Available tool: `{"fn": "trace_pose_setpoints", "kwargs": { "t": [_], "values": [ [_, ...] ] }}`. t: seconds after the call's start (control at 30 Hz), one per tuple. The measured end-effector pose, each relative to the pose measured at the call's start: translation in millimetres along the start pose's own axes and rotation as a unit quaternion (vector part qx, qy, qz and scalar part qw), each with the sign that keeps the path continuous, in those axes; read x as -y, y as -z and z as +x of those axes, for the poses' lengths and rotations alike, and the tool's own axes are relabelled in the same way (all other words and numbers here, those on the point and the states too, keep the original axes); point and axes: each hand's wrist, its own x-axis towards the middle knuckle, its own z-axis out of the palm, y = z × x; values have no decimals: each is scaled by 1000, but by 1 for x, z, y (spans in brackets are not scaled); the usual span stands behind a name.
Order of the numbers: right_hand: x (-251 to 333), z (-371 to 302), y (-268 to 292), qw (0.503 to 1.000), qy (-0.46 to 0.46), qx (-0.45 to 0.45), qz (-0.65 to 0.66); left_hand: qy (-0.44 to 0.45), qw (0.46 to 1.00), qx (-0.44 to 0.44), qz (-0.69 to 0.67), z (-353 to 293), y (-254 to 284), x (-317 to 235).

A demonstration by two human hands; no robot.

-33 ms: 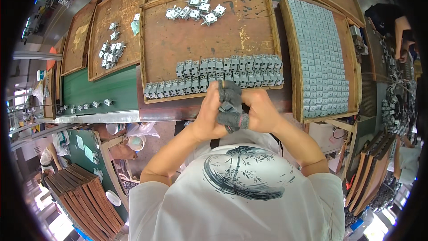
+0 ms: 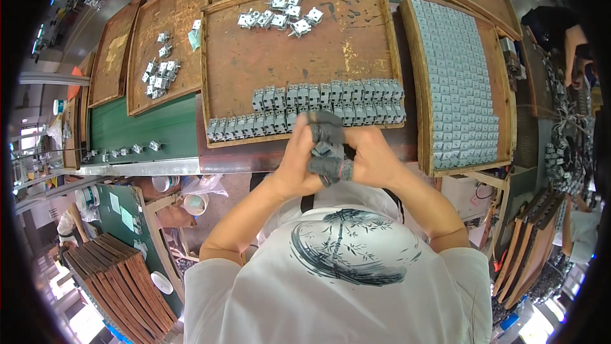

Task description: Manually assemble small electronic components onto a metal base plate.

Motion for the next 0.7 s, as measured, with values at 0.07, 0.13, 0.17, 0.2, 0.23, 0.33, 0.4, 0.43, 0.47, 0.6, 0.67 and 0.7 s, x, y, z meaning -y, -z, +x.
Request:
{"fn": "trace_pose_setpoints", "kwargs": {
  "t": [0.07,0.13,0.17,0.2,0.23,0.33,0.4,0.43,0.47,0.6,0.67,0.7],
  "values": [
    [9,7,8,995,-62,16,-75,53,997,-10,54,2,8,1],
    [-1,-1,24,994,-88,-14,-66,84,988,-10,125,5,29,11],
    [-8,-8,37,990,-119,-47,-57,116,975,-8,191,8,44,16],
    [-11,-17,49,983,-154,-99,-29,168,965,-38,197,7,60,26],
    [-16,-30,66,969,-192,-154,-2,217,954,-66,197,5,75,41],
    [-72,-85,114,926,-205,-310,63,292,933,-27,208,-18,129,101],
    [-90,-118,137,895,-216,-386,64,410,900,-13,146,-9,135,117],
    [-95,-132,150,877,-241,-413,39,425,898,65,95,-13,148,134],
    [-101,-146,163,856,-268,-442,13,434,896,37,84,-32,157,160],
    [-133,-204,199,805,-274,-522,-68,467,860,197,63,-7,164,135],
    [-156,-241,228,749,-327,-571,-77,514,848,126,15,-18,173,155],
    [-155,-248,236,722,-337,-598,-83,505,852,138,11,-6,167,165]
  ]
}}
